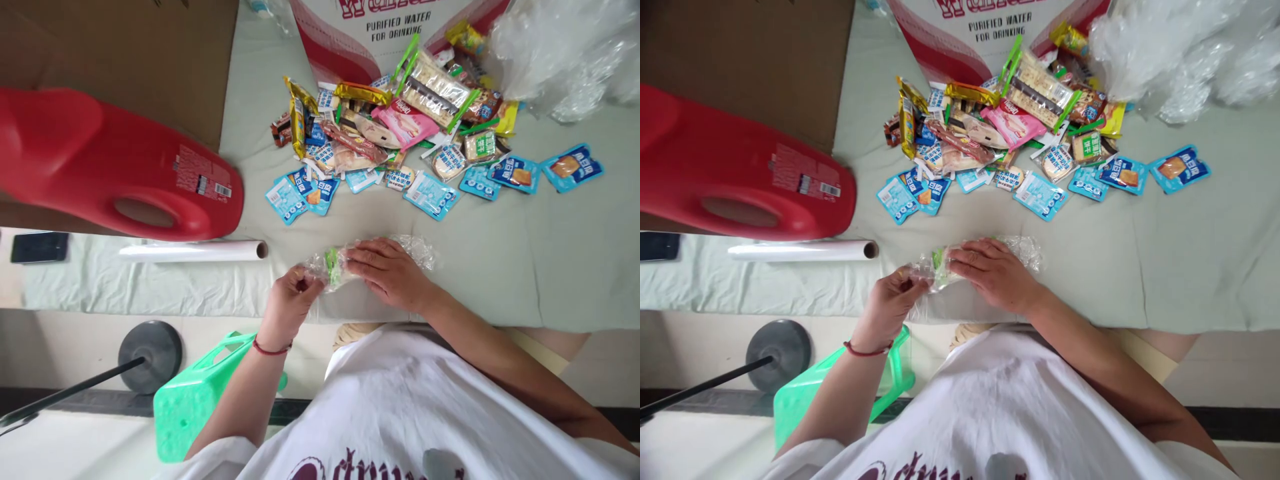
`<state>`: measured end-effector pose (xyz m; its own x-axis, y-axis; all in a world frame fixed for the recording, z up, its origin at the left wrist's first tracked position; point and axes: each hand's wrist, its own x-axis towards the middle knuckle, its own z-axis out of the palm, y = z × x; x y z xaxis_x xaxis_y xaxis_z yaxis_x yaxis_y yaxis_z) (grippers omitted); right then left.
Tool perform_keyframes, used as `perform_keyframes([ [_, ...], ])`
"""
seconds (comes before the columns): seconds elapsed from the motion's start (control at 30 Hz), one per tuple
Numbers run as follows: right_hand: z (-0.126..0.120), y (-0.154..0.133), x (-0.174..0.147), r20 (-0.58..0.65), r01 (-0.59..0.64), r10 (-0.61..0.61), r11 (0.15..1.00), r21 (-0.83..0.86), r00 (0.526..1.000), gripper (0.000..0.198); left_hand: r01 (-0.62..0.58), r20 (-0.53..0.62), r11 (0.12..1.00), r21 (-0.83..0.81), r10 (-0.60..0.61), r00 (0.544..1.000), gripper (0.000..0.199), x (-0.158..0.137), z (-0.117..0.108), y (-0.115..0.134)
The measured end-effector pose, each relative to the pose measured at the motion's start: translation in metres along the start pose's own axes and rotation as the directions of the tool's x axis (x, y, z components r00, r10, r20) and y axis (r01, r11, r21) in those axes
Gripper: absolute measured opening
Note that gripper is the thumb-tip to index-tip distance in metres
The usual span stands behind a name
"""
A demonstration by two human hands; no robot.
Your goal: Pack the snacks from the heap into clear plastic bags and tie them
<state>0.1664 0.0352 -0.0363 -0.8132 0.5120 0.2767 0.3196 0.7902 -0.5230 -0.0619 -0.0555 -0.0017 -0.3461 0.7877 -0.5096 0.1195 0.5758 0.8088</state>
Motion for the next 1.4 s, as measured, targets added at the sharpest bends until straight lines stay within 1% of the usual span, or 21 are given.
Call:
perform_keyframes([
  [0.13, -0.001, 0.000, 0.000, -0.001, 0.000, 0.000, 1.000, 0.001, 1.000, 0.047, 0.077, -0.066, 0.981, -0.179, -0.090, 0.994, 0.031, -0.002, -0.007, -0.002],
  [0.33, -0.001, 0.000, 0.000, -0.003, -0.002, 0.002, 1.000, 0.014, 1.000, 0.046, 0.073, -0.056, 0.969, -0.235, -0.089, 0.994, 0.033, 0.005, -0.022, 0.001],
  [0.47, -0.001, 0.000, 0.000, -0.019, -0.002, 0.002, 1.000, 0.005, 1.000, 0.044, 0.087, -0.056, 0.933, -0.348, -0.113, 0.992, 0.031, 0.014, -0.039, 0.005],
  [0.53, 0.000, 0.000, 0.000, -0.025, 0.006, -0.006, 1.000, -0.002, 1.000, 0.044, 0.008, -0.118, 0.920, -0.393, -0.059, 0.991, 0.028, 0.011, -0.043, 0.005],
  [0.6, 0.000, 0.001, 0.000, -0.030, 0.017, -0.018, 1.000, -0.007, 0.999, 0.044, -0.106, -0.140, 0.917, -0.386, 0.056, 0.989, 0.022, 0.001, -0.040, 0.002],
  [0.67, 0.001, 0.001, 0.000, -0.033, 0.026, -0.026, 1.000, -0.012, 0.999, 0.043, -0.188, -0.066, 0.931, -0.314, 0.176, 0.982, 0.019, -0.012, -0.032, -0.001],
  [0.73, 0.001, 0.001, 0.000, -0.034, 0.023, -0.024, 1.000, -0.015, 0.999, 0.042, -0.241, 0.037, 0.956, -0.166, 0.250, 0.968, 0.033, -0.020, -0.023, -0.004],
  [0.77, 0.001, 0.001, 0.000, -0.033, 0.020, -0.021, 1.000, -0.016, 0.999, 0.042, -0.273, 0.065, 0.959, -0.077, 0.278, 0.958, 0.036, -0.022, -0.019, -0.006],
  [0.8, 0.001, 0.001, 0.000, -0.031, 0.018, -0.018, 1.000, -0.018, 0.999, 0.042, -0.301, 0.073, 0.954, 0.006, 0.300, 0.951, 0.033, -0.022, -0.016, -0.007],
  [0.87, 0.001, 0.001, 0.000, -0.026, 0.017, -0.018, 1.000, -0.021, 0.999, 0.043, -0.305, 0.009, 0.946, 0.107, 0.305, 0.952, 0.020, -0.019, -0.015, -0.010],
  [0.9, 0.001, 0.001, 0.000, -0.023, 0.019, -0.019, 1.000, -0.024, 1.000, 0.043, -0.278, -0.048, 0.954, 0.113, 0.285, 0.957, 0.019, -0.016, -0.016, -0.012],
  [1.0, 0.000, -0.001, 0.001, -0.015, 0.023, -0.023, 0.999, -0.040, 1.000, 0.041, -0.132, -0.210, 0.991, -0.014, 0.126, 0.969, 0.028, -0.008, -0.025, -0.019],
  [1.07, 0.000, -0.002, 0.001, -0.015, 0.019, -0.020, 0.999, -0.045, 1.000, 0.041, -0.065, -0.278, 0.993, -0.102, 0.034, 0.960, 0.034, -0.006, -0.030, -0.023],
  [1.13, 0.000, -0.002, 0.001, -0.016, 0.012, -0.013, 0.999, -0.040, 1.000, 0.041, -0.053, -0.334, 0.995, -0.081, 0.023, 0.942, 0.037, -0.007, -0.031, -0.024],
  [1.17, 0.000, -0.002, 0.001, -0.015, 0.010, -0.010, 0.999, -0.036, 1.000, 0.041, -0.077, -0.349, 0.997, -0.006, 0.070, 0.935, 0.037, -0.008, -0.030, -0.024],
  [1.2, 0.000, -0.003, 0.001, -0.014, 0.010, -0.011, 0.999, -0.033, 1.000, 0.041, -0.124, -0.349, 0.987, 0.106, 0.154, 0.924, 0.040, -0.008, -0.028, -0.022],
  [1.23, 0.000, -0.003, 0.001, -0.013, 0.012, -0.013, 0.999, -0.033, 1.000, 0.041, -0.191, -0.329, 0.952, 0.239, 0.265, 0.907, 0.045, -0.008, -0.025, -0.019],
  [1.3, -0.001, -0.003, 0.001, -0.005, 0.022, -0.023, 0.999, -0.035, 1.000, 0.041, -0.334, -0.238, 0.808, 0.486, 0.490, 0.839, 0.059, -0.004, -0.017, -0.012],
  [1.33, -0.001, -0.003, 0.001, 0.002, 0.030, -0.030, 0.999, -0.037, 1.000, 0.042, -0.381, -0.186, 0.726, 0.572, 0.567, 0.802, 0.063, 0.000, -0.012, -0.009],
  [1.37, -0.001, -0.003, 0.001, 0.009, 0.037, -0.037, 0.999, -0.039, 0.999, 0.043, -0.405, -0.143, 0.660, 0.633, 0.613, 0.777, 0.061, 0.005, -0.008, -0.006],
  [1.4, -0.001, -0.002, 0.000, 0.014, 0.044, -0.043, 0.998, -0.039, 0.999, 0.044, -0.412, -0.110, 0.615, 0.673, 0.634, 0.766, 0.055, 0.010, -0.004, -0.005],
])
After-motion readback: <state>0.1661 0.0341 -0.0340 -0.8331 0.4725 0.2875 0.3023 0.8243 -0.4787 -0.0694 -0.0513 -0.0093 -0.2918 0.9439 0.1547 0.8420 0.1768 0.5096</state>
